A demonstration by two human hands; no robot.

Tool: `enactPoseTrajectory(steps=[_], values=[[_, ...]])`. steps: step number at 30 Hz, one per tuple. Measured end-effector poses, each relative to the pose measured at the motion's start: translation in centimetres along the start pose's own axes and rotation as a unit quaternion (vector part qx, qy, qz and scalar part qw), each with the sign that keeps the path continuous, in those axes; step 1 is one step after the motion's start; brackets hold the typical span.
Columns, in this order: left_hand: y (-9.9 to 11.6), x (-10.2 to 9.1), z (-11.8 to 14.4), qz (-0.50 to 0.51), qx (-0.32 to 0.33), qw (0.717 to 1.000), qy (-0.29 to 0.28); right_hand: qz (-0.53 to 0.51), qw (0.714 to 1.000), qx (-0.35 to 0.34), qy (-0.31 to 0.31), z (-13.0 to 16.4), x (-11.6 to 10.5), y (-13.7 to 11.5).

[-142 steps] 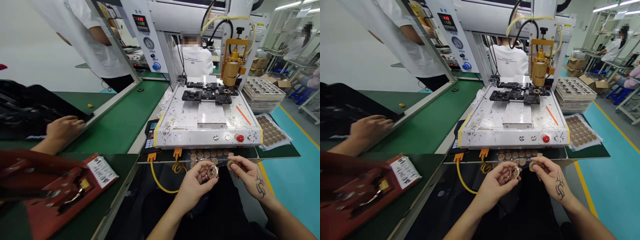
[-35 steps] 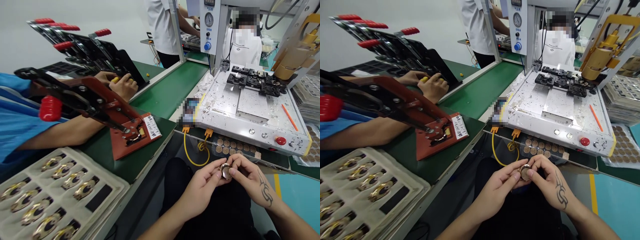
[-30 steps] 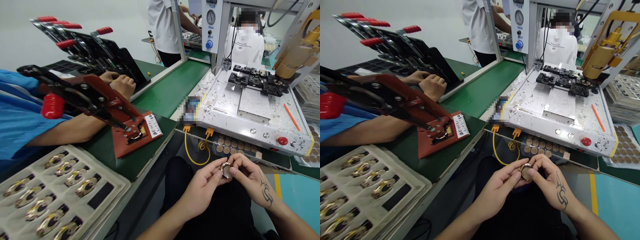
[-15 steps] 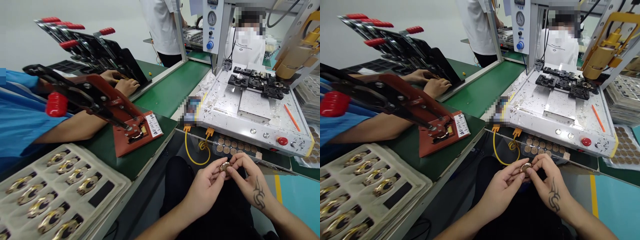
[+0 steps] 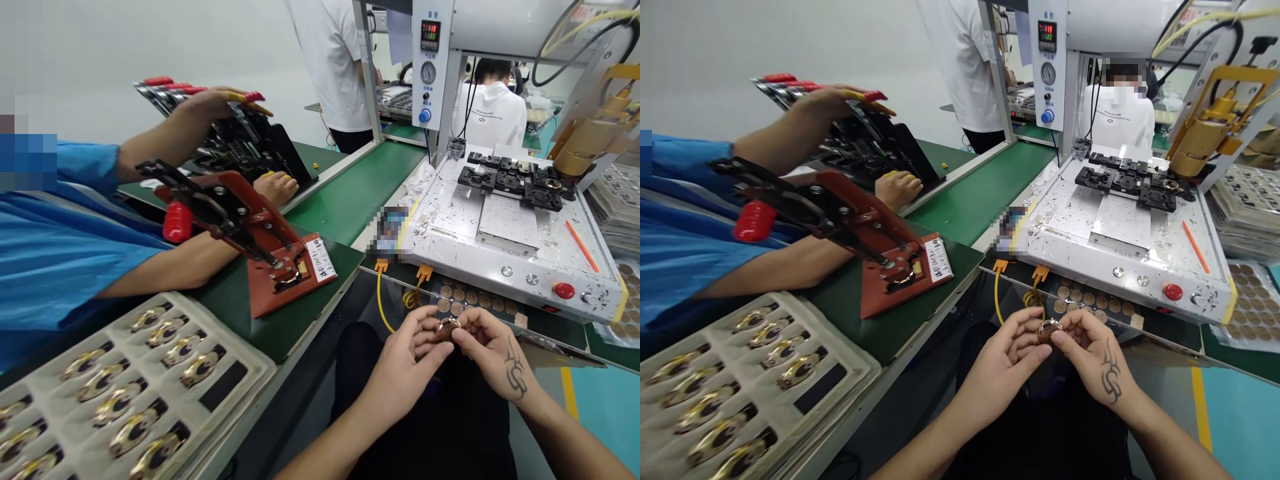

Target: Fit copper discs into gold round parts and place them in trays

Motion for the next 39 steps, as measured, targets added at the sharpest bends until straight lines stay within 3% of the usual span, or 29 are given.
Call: enactPoseTrajectory(steps=[3, 6, 11, 14, 16, 19, 23, 24, 26, 28, 29, 30, 31, 32, 35, 39], values=[[0.1, -0.2, 0.4, -0.028, 0.004, 0.999, 0.023, -0.087, 0.995, 0.042, -0.003, -0.1, 1.2, 0.7], [0.9, -0.4, 0.8, -0.067, 0.025, 0.997, 0.036, -0.092, 0.995, 0.033, -0.004, 0.0, 1.9, 0.4], [2.2, -0.9, 1.2, -0.092, 0.042, 0.994, 0.043, -0.052, 0.998, -0.013, -0.033, 0.2, 2.3, -0.6], [2.2, -1.3, 1.1, -0.116, 0.044, 0.991, 0.048, 0.027, 0.994, -0.091, -0.061, -0.1, 2.1, -1.8], [1.9, -1.5, 1.0, -0.139, 0.048, 0.988, 0.052, 0.108, 0.972, -0.176, -0.109, -0.3, 2.3, -3.1], [1.9, -1.8, 1.4, -0.17, 0.066, 0.98, 0.078, 0.219, 0.913, -0.291, -0.183, -0.2, 2.8, -4.3], [4.8, -3.2, 2.7, -0.208, 0.115, 0.969, 0.06, 0.28, 0.866, -0.371, -0.182, -1.1, 3.1, -4.7], [6.4, -4.3, 3.0, -0.229, 0.14, 0.961, 0.068, 0.279, 0.861, -0.387, -0.176, -1.6, 3.3, -4.8], [10.9, -8.0, 3.8, -0.291, 0.223, 0.918, 0.151, 0.269, 0.858, -0.406, -0.165, -2.6, 3.9, -5.5], [16.0, -12.6, 4.9, -0.377, 0.34, 0.816, 0.278, 0.261, 0.862, -0.407, -0.153, -3.6, 4.9, -6.4], [18.0, -14.4, 5.1, -0.422, 0.39, 0.758, 0.308, 0.257, 0.865, -0.404, -0.149, -3.9, 5.4, -6.9], [19.5, -15.9, 5.0, -0.463, 0.427, 0.711, 0.312, 0.251, 0.869, -0.401, -0.146, -4.2, 5.9, -7.4], [20.5, -17.0, 4.3, -0.502, 0.445, 0.687, 0.279, 0.243, 0.873, -0.398, -0.145, -4.4, 6.4, -7.7], [20.9, -17.8, 3.4, -0.534, 0.447, 0.679, 0.232, 0.232, 0.877, -0.396, -0.143, -4.5, 6.7, -8.0], [21.8, -19.3, 1.5, -0.558, 0.45, 0.673, 0.186, 0.201, 0.887, -0.392, -0.135, -5.4, 7.5, -8.1], [25.9, -20.6, 0.1, -0.513, 0.468, 0.673, 0.255, 0.167, 0.892, -0.389, -0.159, -8.0, 10.0, -8.1]])
Point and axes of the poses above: each hand's wrist, its own z-axis away from the middle knuckle, its own x-axis out of the palm, y = z × x, the point moved 6 cm from there along -z, towards the middle knuckle, and after that the axes turned 5 degrees about -z, right-handed, at the moved point
